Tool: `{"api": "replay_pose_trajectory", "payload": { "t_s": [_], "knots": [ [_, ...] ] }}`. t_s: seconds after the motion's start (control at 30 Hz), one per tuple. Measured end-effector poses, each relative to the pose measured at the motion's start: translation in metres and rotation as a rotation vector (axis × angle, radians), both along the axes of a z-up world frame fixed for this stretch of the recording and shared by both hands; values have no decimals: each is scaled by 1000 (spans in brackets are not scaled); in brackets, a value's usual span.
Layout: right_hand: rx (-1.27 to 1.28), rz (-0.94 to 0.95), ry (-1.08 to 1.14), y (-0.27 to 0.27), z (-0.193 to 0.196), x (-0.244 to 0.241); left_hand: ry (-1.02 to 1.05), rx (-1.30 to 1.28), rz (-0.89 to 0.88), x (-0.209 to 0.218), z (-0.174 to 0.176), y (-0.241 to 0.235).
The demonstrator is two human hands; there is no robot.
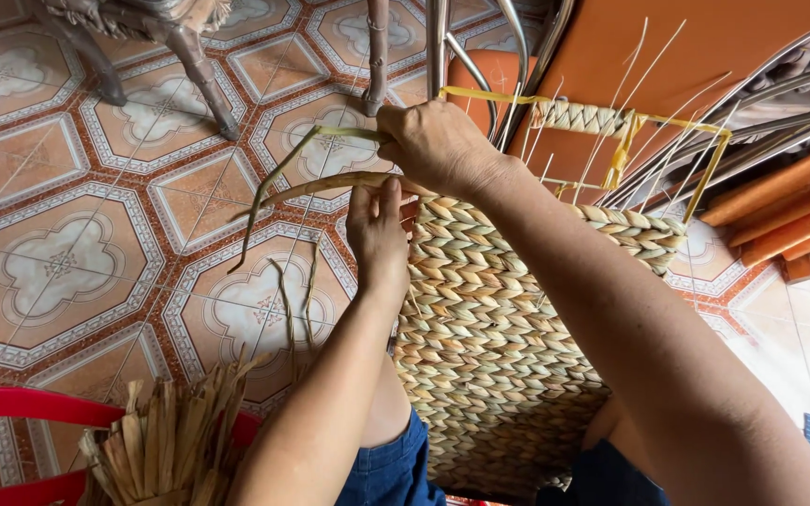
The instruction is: The person sits on a chair with a woven water hyacinth basket on their lap and weaves flat plant strips around its rim, threading and tightening each strip by hand to build up the basket's upper edge. They repeatedly pull new strips from a bundle beside the chair and work them into the weave.
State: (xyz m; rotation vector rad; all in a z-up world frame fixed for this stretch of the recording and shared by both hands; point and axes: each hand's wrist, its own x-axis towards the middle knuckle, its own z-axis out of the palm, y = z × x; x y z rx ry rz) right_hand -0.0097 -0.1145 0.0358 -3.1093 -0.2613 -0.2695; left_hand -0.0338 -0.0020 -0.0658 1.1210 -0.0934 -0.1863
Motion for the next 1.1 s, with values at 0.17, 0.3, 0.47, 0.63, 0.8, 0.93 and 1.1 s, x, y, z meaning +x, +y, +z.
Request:
{"api": "replay_pose_trajectory", "payload": {
  "t_s": [0.17, 0.3, 0.47, 0.63, 0.8, 0.93, 1.1],
  "knots": [
    [95, 19, -61, -4, 0, -4, 208, -60, -74, 31, -33, -20],
    [420, 177, 11, -6, 10, -31, 315, -106, -207, 53, -72, -34],
    [962, -200, -89, -19, -7, -73, 292, -292, -350, 43, -53, -25],
    [871, -456, -121, -21, -13, -86, 242, -207, -459, 29, -19, -5],
    [1107, -418, 25, -34, -17, -68, 39, -193, -572, 17, 6, -1],
    [1574, -417, -107, -33, -20, -68, 127, -110, -427, 17, 3, -11],
    [1805, -180, -5, -50, -45, -102, 63, -20, -187, 16, -18, -25]
  ]
}}
